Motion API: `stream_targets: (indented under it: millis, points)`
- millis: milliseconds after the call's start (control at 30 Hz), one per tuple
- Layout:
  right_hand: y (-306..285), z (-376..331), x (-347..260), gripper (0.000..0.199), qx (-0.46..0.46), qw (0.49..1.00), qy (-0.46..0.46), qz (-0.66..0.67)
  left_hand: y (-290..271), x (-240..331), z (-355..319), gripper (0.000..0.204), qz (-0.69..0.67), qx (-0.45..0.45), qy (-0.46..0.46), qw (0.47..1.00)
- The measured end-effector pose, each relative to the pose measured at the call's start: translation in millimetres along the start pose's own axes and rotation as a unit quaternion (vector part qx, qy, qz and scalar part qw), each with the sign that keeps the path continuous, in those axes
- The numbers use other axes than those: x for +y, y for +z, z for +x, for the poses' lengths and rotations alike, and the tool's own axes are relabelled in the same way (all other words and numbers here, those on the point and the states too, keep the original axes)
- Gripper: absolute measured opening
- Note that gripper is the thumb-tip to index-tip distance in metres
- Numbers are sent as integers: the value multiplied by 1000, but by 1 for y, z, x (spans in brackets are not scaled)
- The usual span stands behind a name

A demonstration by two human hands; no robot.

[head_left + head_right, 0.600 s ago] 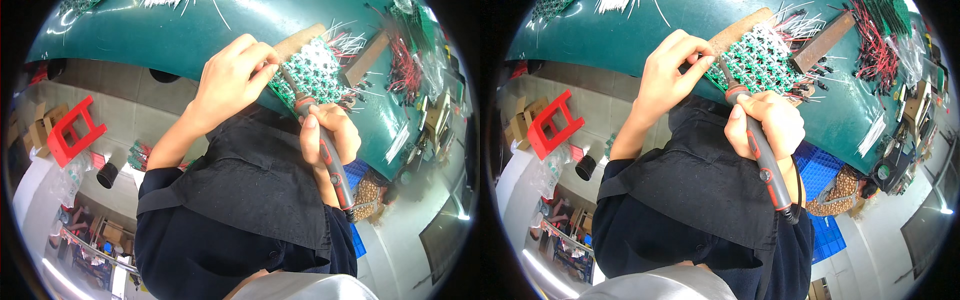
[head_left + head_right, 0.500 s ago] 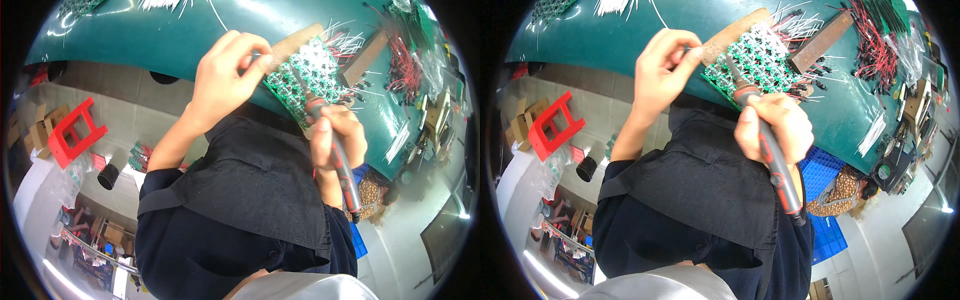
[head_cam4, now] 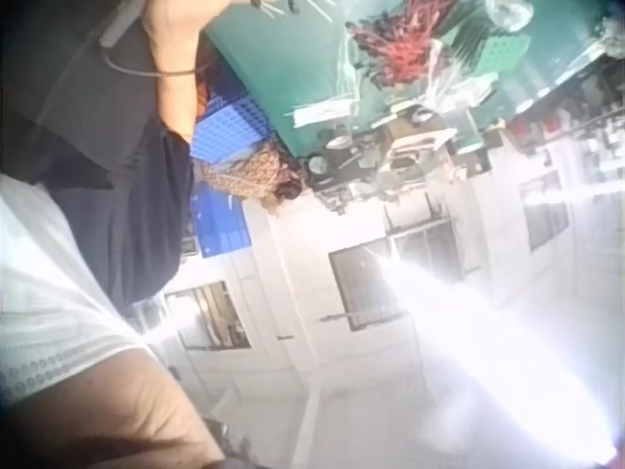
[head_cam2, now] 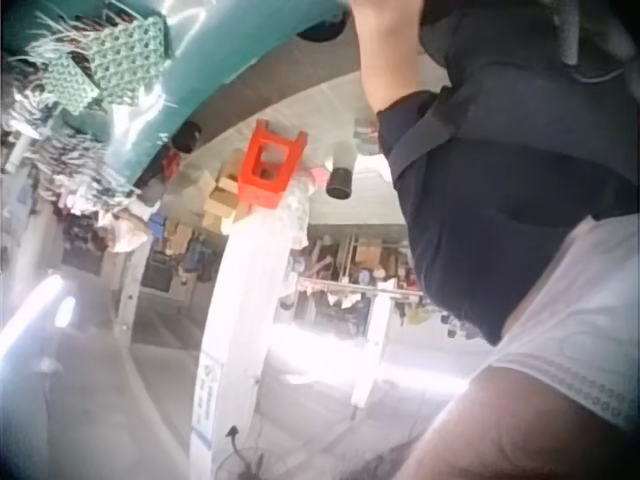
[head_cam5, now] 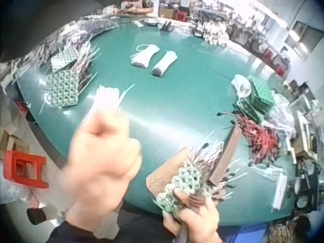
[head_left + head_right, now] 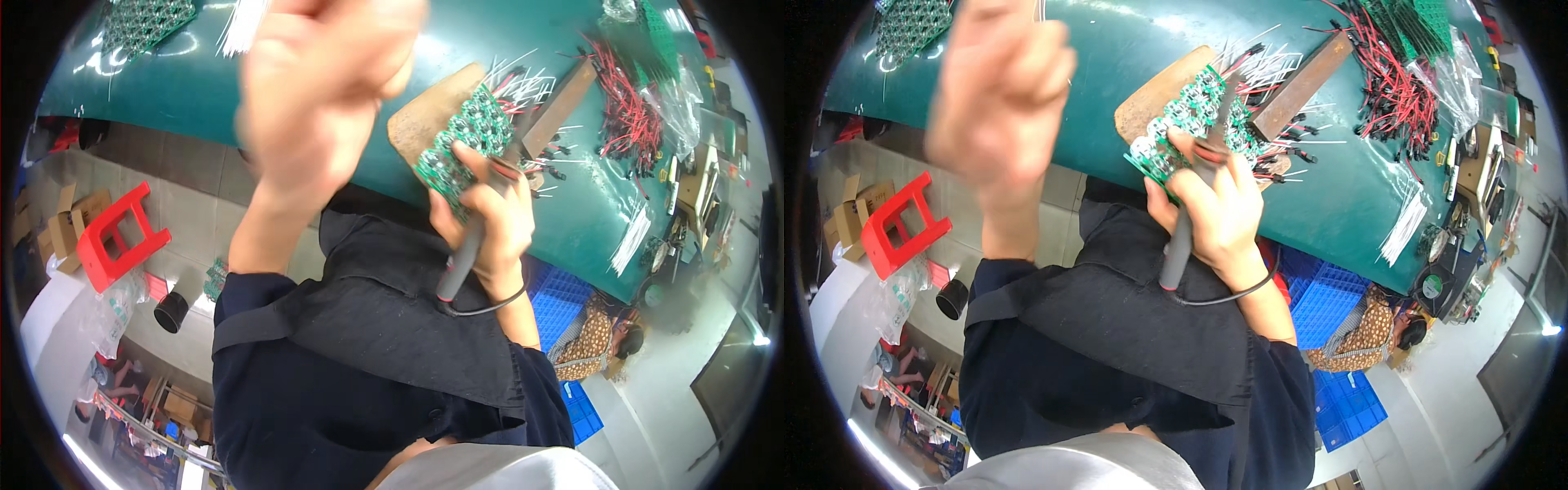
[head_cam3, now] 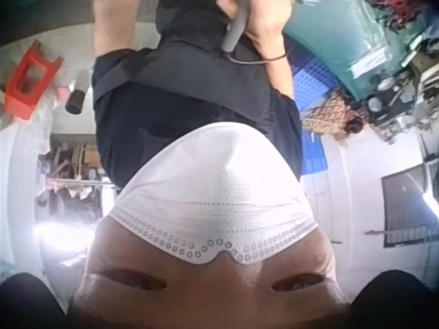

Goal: Soldering wires onto small LED circuit board panels on an assembly line.

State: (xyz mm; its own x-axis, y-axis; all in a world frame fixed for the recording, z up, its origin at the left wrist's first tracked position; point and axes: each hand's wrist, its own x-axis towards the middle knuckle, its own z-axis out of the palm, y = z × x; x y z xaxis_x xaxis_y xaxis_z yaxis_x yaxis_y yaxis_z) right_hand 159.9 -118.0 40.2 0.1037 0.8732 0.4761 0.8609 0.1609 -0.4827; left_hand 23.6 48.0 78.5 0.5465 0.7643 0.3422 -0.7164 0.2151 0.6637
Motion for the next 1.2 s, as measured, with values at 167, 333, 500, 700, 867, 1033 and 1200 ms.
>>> stream_targets:
  millis: [167,333,500,700,867,1033,1200]
  points:
    - [-39,-20,23,39,101,986,32,126,1,-72,-6,10,490,46,-20,871]
    - [-41,-36,28,42,256,931,83,245,23,-108,2,17,495,-42,103,862]
    - [-52,-52,31,40,236,946,113,190,39,-114,12,20,533,-86,155,827]
    - [-57,-49,30,38,255,933,133,215,45,-129,13,21,551,-104,188,806]
    - [-53,-50,31,38,267,926,122,236,49,-133,18,21,578,-111,303,749]
    - [-47,-51,32,42,253,926,73,272,48,-130,16,22,624,-124,330,697]
    - [-47,-38,29,44,208,942,57,258,36,-131,20,18,579,-127,316,740]
